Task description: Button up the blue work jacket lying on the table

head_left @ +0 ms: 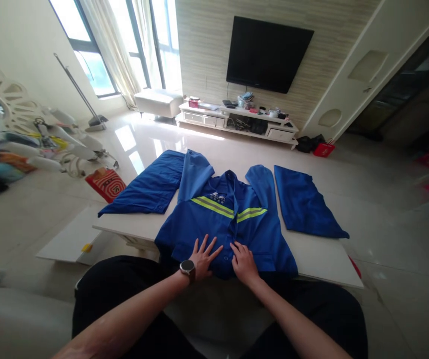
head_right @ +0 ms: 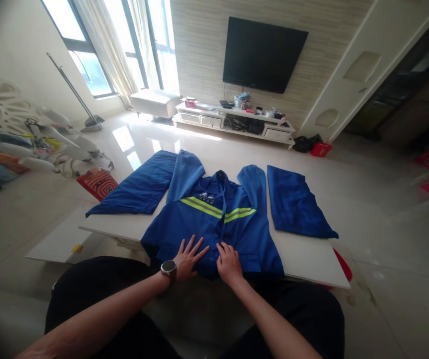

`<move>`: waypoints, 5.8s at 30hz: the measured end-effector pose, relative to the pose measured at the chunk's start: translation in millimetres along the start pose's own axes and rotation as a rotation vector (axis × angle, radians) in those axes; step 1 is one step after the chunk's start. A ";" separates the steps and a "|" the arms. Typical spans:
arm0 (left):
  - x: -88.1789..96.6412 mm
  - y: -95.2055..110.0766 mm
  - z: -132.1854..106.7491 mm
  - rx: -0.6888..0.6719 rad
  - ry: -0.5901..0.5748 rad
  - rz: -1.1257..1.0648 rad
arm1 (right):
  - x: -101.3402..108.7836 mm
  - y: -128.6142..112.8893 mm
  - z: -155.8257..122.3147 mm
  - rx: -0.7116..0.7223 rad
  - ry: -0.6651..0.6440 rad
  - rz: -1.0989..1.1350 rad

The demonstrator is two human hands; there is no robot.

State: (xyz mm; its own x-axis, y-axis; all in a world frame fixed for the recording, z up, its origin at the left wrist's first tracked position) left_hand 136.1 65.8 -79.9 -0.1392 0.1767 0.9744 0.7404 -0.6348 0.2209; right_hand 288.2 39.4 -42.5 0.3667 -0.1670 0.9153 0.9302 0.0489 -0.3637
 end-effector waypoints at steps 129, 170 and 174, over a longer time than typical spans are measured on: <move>19.4 -38.6 201.6 0.383 0.165 -0.826 | 15.2 52.1 143.5 0.041 -0.053 -0.040; 37.1 -30.1 197.3 0.300 0.329 -0.668 | 11.6 72.4 152.8 -0.123 -0.035 0.134; 35.4 -31.3 197.9 0.310 0.317 -0.677 | 10.1 70.6 149.9 -0.112 -0.055 0.087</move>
State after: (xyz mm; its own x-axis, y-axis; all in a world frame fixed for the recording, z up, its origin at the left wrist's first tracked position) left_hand 238.1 240.8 -60.7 -0.7680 0.1967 0.6095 0.5709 -0.2209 0.7907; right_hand 360.0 188.8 -33.0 0.4493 -0.1121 0.8863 0.8883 -0.0502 -0.4566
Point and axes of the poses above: each hand's wrist, its own z-axis towards the middle knuckle, its own x-axis out of the back of the hand, y = z × x, the point moved 9 cm from there along z, towards the middle knuckle, and after that the axes turned 13 degrees about y, right-handed, at the moved point
